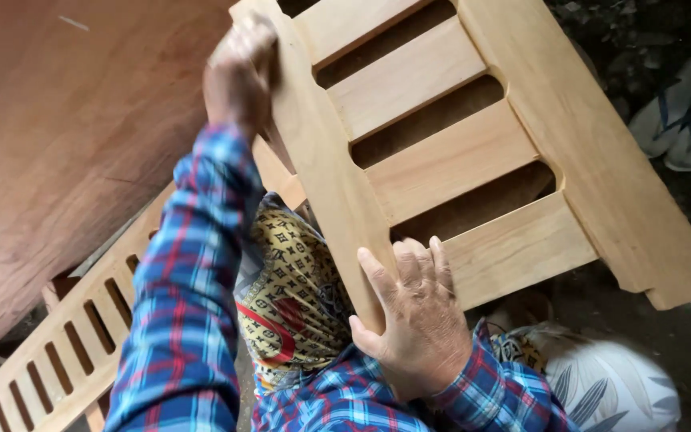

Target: The person sits on the floor and sands a wooden chair backrest using a sanding block. They smooth the surface and edges of the wood, moving the block back and forth across the slats and frame.

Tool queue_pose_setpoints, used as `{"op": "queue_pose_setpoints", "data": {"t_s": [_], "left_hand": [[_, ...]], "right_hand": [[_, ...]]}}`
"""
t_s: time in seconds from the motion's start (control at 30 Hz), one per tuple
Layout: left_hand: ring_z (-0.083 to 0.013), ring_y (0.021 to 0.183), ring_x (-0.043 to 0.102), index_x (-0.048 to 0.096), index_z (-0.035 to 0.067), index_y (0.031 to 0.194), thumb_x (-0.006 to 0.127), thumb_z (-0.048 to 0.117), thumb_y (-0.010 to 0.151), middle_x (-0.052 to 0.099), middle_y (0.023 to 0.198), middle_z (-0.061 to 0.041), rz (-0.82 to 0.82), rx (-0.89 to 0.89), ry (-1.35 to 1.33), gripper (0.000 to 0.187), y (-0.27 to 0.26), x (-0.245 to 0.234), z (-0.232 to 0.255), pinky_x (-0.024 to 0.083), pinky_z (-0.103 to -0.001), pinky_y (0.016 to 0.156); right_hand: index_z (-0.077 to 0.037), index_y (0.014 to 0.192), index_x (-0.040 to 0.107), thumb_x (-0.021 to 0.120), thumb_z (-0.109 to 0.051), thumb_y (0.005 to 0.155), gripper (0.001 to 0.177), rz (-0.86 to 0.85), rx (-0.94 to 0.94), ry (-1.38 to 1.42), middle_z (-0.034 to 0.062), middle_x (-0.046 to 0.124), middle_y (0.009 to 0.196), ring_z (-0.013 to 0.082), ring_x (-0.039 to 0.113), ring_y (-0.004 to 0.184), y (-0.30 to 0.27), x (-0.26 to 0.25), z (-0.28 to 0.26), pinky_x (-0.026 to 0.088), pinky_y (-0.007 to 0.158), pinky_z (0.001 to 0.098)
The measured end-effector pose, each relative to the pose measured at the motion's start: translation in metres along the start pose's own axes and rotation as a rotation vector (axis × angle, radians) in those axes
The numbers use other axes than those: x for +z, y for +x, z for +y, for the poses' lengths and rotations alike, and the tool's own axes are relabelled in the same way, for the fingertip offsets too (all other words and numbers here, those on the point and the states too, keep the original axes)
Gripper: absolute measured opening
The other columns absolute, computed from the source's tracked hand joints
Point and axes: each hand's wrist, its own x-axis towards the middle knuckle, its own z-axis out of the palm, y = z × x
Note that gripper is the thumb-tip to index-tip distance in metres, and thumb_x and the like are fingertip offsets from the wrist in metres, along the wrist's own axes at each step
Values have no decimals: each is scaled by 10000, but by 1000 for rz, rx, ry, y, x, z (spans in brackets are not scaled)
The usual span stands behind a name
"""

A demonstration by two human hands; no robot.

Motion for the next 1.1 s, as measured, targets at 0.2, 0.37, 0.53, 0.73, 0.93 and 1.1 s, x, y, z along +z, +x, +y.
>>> {"op": "queue_pose_setpoints", "data": {"t_s": [0.2,0.37,0.53,0.73,0.93,1.1], "left_hand": [[-454,801,668,767,170,985,629,305,926,735,924,-169,-115,-562,206,202,3,52,-63,517,-543,653],[-215,902,649,731,93,907,601,-46,815,663,933,-49,49,-192,-146,211,8,19,-15,502,-298,816],[-418,1046,646,692,143,1246,548,51,961,664,1239,-222,-166,-363,-69,333,-38,1,77,594,-491,844],[-339,1232,516,573,58,1251,615,-46,978,552,1317,-155,-244,-152,-284,296,-97,-66,227,345,-498,1082],[-311,1332,590,581,254,1431,525,260,1041,622,1440,-68,-260,57,-278,394,-138,-65,254,421,-501,1159],[-332,1254,635,628,224,1375,642,221,1016,670,1366,-94,-182,54,-219,359,-112,-35,172,462,-495,1103]], "right_hand": [[-170,1411,503,799,-558,642,911,-31,7,11,155,481,1296,356,474,1254,2,0,-1,269,1200,612],[-159,1377,540,791,-552,615,893,-2,-9,23,159,483,1255,365,481,1215,4,1,2,276,1190,612],[-126,1337,563,735,-542,722,761,9,-85,89,138,545,1198,345,509,1162,13,-11,22,300,1110,554],[-13,1121,667,551,-114,860,302,226,2,140,168,652,1076,357,601,1020,12,-50,60,414,998,539],[-229,1075,717,600,-227,947,173,179,154,-18,-40,604,1100,221,580,1168,-11,-11,103,365,1150,461],[-232,1101,739,663,-207,916,201,206,92,-100,-9,618,1203,238,560,1268,-16,-7,102,357,1154,500]]}}
